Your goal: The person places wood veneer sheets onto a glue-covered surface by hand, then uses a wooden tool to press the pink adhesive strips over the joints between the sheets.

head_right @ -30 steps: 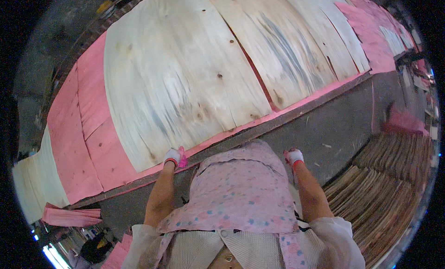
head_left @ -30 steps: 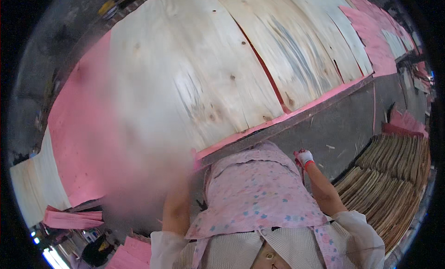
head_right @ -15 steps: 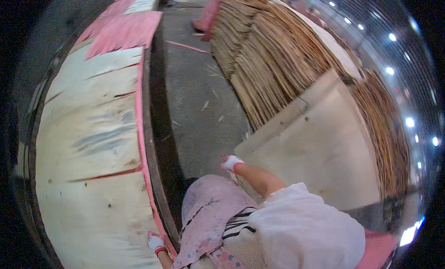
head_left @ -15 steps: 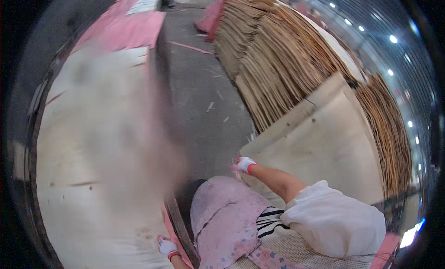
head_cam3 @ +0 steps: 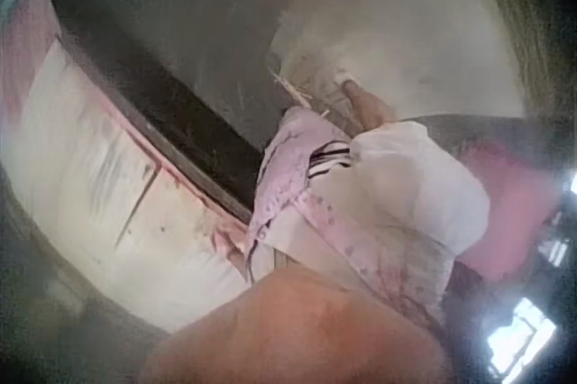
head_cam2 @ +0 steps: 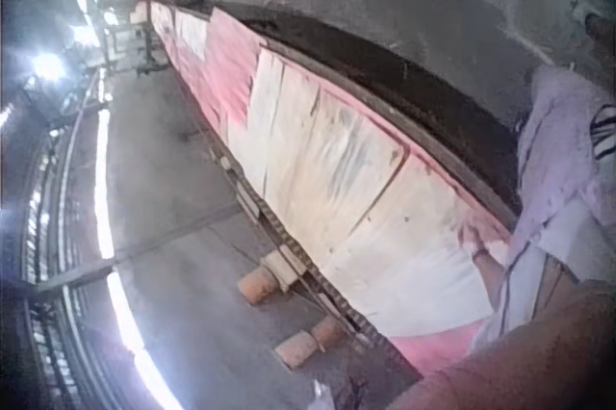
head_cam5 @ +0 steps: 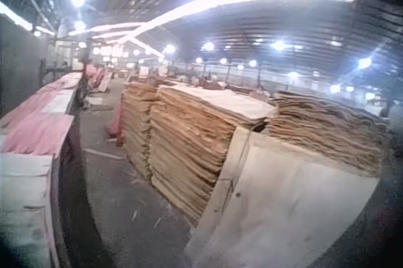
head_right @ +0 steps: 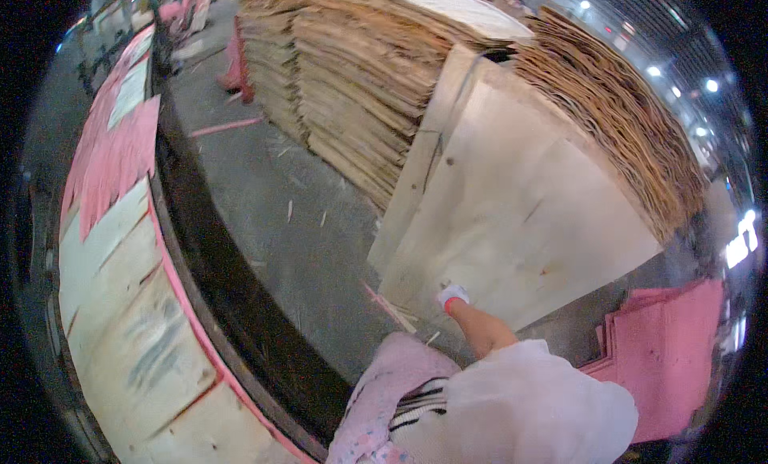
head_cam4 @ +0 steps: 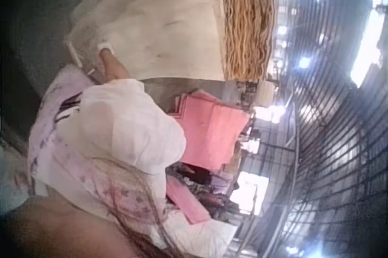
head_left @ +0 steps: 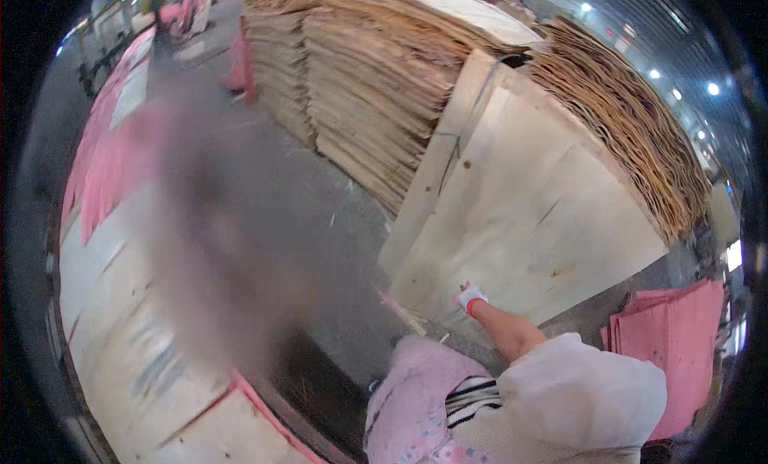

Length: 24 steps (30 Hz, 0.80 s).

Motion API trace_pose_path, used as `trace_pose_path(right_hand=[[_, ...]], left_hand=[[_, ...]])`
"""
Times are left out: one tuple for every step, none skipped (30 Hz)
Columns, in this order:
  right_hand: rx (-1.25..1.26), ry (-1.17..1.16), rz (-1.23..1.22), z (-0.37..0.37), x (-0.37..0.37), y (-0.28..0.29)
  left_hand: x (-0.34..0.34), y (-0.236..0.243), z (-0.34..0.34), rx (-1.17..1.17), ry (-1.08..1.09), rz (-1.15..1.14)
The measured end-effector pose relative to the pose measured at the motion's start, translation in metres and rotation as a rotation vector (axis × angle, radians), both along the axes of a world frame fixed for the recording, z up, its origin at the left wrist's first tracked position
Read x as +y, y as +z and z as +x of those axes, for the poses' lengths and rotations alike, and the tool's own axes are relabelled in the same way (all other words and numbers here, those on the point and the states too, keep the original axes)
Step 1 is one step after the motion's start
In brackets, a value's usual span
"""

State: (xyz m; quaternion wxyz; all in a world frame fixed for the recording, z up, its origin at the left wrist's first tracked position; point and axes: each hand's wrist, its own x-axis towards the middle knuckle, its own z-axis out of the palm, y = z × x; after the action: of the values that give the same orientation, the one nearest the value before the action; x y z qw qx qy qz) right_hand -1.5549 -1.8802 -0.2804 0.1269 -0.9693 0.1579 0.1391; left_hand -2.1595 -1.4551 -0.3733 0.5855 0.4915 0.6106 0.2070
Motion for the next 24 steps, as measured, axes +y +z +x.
trace_pose_path(right_hand=[[-0.044, 0.123, -0.037, 0.02, 0.003, 0.026], [-0.156, 0.168, 0.004, 0.047, 0.006, 0.056], [-0.243, 0.18, -0.004, 0.076, 0.008, 0.09], [-0.439, 0.272, -0.07, 0.102, 0.004, 0.13], [-0.624, 0.324, -0.259, 0.136, -0.001, 0.171], [-0.85, 0.369, -0.402, 0.165, -0.009, 0.212], [-1.083, 0.384, -0.545, 0.194, -0.022, 0.252], [-1.12, 0.31, -0.587, 0.219, -0.035, 0.288], [-1.21, 0.273, -0.623, 0.243, -0.046, 0.319], [-1.224, 0.246, -0.637, 0.261, -0.051, 0.338], [-1.054, 0.166, -0.628, 0.275, -0.057, 0.352], [-0.856, 0.072, -0.595, 0.284, -0.063, 0.36], [-0.891, 0.06, -0.609, 0.287, -0.067, 0.363], [-0.884, 0.11, -0.645, 0.286, -0.07, 0.361], [-0.791, 0.171, -0.654, 0.281, -0.071, 0.357], [-0.931, 0.238, -0.599, 0.273, -0.073, 0.353], [-0.984, 0.312, -0.516, 0.261, -0.076, 0.349], [-0.998, 0.364, -0.465, 0.247, -0.077, 0.347], [-1.095, 0.42, -0.42, 0.234, -0.078, 0.348], [-1.029, 0.489, -0.348, 0.219, -0.078, 0.351], [-1.083, 0.574, -0.302, 0.204, -0.078, 0.356], [-1.1, 0.624, -0.25, 0.189, -0.076, 0.362], [-1.154, 0.686, -0.217, 0.175, -0.075, 0.369], [-1.16, 0.659, -0.229, 0.161, -0.076, 0.375]], left_hand=[[-0.007, 0.002, 0.016, 0.089, -0.033, 0.003], [-0.015, 0.003, 0.04, 0.19, -0.092, -0.007], [-0.023, 0.005, 0.066, 0.262, -0.157, -0.02], [-0.034, 0.008, 0.094, 0.309, -0.219, -0.036], [-0.043, 0.01, 0.121, 0.333, -0.275, -0.046], [-0.054, 0.013, 0.146, 0.351, -0.328, -0.056], [-0.065, 0.015, 0.169, 0.367, -0.378, -0.059], [-0.075, 0.016, 0.188, 0.371, -0.426, -0.067], [-0.085, 0.016, 0.205, 0.372, -0.468, -0.075], [-0.093, 0.015, 0.218, 0.377, -0.51, -0.08], [-0.1, 0.014, 0.227, 0.381, -0.55, -0.085], [-0.106, 0.014, 0.234, 0.389, -0.591, -0.085], [-0.11, 0.015, 0.239, 0.398, -0.63, -0.083], [-0.113, 0.018, 0.245, 0.41, -0.67, -0.078], [-0.113, 0.022, 0.254, 0.421, -0.71, -0.064], [-0.113, 0.029, 0.266, 0.444, -0.763, -0.044], [-0.112, 0.04, 0.28, 0.462, -0.796, -0.032], [-0.109, 0.056, 0.298, 0.441, -0.794, -0.059], [-0.109, 0.068, 0.331, 0.021, -0.255, -0.601], [-0.108, 0.088, 0.363, 0.018, -0.289, -0.592], [-0.109, 0.11, 0.397, -0.198, -0.249, -0.766], [-0.113, 0.133, 0.433, -0.412, -0.202, -0.94], [-0.12, 0.155, 0.471, -0.469, -0.241, -1.072], [-0.129, 0.179, 0.507, -0.521, -0.278, -1.205]])
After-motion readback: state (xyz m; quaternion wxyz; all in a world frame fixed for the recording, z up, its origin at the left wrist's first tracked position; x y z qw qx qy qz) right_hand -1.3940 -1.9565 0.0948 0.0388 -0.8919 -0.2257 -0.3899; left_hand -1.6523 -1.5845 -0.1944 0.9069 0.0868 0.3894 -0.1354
